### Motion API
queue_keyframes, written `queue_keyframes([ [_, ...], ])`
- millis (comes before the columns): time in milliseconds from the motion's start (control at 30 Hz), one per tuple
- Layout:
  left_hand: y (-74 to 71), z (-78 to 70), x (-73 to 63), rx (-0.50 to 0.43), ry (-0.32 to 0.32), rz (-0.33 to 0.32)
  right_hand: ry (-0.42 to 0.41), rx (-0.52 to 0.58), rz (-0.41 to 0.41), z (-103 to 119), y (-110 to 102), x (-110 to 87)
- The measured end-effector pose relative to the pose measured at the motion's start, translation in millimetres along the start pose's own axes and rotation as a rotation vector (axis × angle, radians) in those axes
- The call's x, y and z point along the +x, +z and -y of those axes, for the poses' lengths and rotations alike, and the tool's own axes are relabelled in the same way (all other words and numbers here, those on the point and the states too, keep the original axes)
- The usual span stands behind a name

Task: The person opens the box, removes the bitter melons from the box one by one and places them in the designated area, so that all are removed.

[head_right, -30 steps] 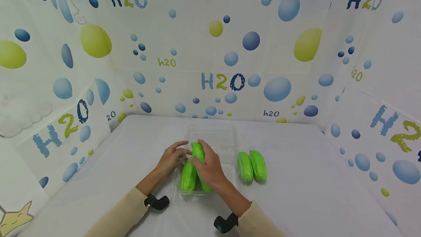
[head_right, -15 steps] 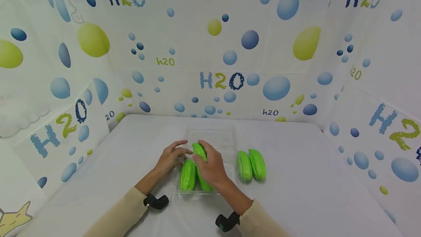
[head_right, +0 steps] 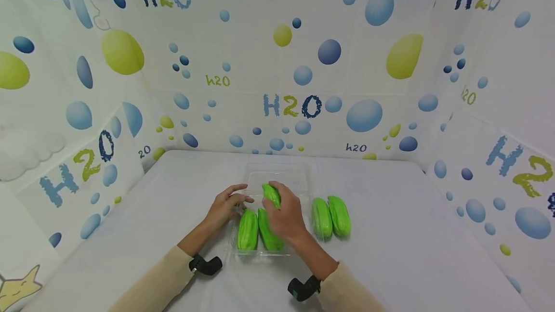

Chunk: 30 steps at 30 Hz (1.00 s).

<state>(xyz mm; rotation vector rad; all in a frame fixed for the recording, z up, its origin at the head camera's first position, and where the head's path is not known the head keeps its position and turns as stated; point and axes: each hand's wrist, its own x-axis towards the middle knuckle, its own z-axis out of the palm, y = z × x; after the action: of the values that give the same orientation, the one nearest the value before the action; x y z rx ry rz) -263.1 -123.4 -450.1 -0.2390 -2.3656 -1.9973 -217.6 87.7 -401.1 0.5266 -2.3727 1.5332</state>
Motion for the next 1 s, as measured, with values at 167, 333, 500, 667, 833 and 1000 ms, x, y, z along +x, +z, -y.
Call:
queue_keyframes([
  [167,-0.6,-1.9,-1.2,-0.006,0.004,0.005,0.011,-0.001,-0.022,-1,-6,1.8],
  [333,0.3,-6.7,-3.5,-0.005,-0.008,0.000,0.029,-0.013,-0.026,-2,-11,2.9],
  [500,1.2,-2.7,-0.7,0.000,-0.030,-0.007,0.061,-0.043,-0.033,-5,-16,4.2],
  [667,1.0,-2.2,0.1,-0.009,-0.035,0.003,0.064,-0.057,-0.052,-6,-22,5.6],
  [833,0.2,-2.7,-0.8,-0.009,-0.023,0.000,0.078,-0.066,-0.076,-11,-29,6.8],
  [1000,0.5,-3.1,-1.4,-0.016,-0.016,-0.001,0.093,-0.094,-0.143,-15,-40,9.4],
])
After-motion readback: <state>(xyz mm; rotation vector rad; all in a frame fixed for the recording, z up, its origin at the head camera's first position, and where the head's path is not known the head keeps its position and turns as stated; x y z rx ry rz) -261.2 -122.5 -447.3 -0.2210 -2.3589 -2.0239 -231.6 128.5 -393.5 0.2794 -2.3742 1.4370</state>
